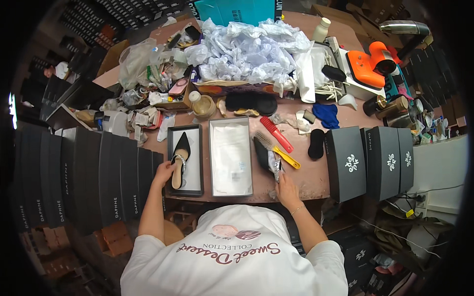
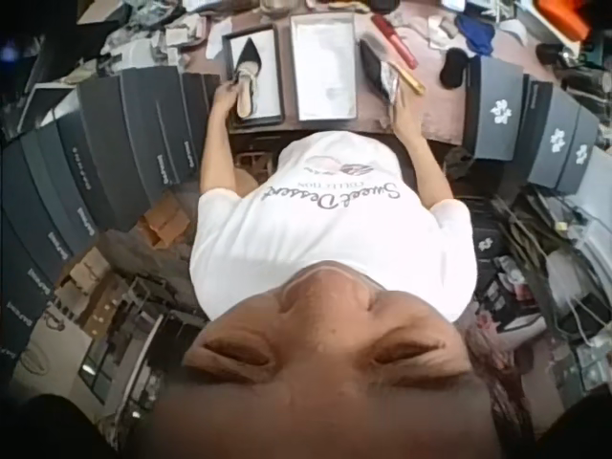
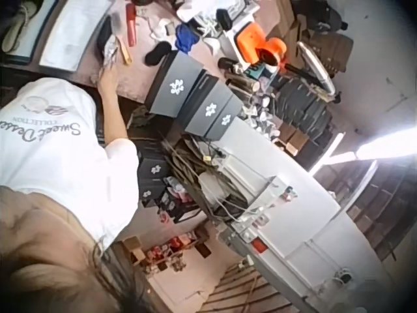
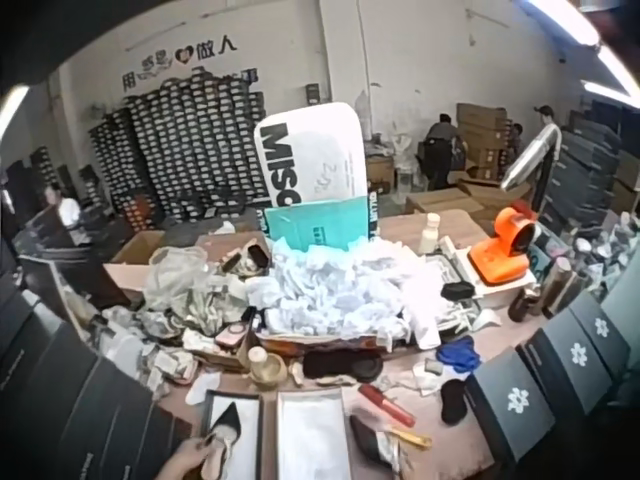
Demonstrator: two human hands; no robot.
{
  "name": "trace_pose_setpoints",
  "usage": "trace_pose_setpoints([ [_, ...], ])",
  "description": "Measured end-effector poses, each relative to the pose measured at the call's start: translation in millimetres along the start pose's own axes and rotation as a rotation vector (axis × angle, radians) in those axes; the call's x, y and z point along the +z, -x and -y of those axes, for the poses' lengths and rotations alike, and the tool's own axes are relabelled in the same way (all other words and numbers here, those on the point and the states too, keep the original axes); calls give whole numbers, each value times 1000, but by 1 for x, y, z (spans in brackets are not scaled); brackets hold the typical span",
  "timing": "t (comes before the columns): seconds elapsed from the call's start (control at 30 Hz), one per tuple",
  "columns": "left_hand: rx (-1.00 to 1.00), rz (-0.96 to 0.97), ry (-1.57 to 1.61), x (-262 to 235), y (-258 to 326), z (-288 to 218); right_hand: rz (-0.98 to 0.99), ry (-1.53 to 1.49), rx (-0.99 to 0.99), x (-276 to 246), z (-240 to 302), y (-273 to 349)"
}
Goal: The person is cleaning and packing black high-heeled shoes into boxes at a workstation.
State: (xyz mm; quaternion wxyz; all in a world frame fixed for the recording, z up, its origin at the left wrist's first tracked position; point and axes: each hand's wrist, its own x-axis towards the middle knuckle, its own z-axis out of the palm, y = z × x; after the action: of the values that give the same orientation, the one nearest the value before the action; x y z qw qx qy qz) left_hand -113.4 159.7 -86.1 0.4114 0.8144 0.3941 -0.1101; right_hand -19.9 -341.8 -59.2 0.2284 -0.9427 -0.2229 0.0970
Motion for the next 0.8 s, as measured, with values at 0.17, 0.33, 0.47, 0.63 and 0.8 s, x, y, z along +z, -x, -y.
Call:
trace_pose_setpoints([
  [0.17, -105, 261, 208, 8, -12, -17, 304, 142, 98, -22, 26, -21],
  [0.33, -210, 434, 1160, 27, 17, -55, 238, 10, -10, -83, 29, -81],
  [0.47, -401, 242, 953, 51, 16, -44, -68, -158, -54, -120, 50, -147],
  [0.63, -346, 176, 828, 53, 10, -34, -29, -126, -205, -138, 51, -225],
  [0.8, -343, -1, 642, 58, -7, -1, -172, -163, -557, -145, 92, -296],
])
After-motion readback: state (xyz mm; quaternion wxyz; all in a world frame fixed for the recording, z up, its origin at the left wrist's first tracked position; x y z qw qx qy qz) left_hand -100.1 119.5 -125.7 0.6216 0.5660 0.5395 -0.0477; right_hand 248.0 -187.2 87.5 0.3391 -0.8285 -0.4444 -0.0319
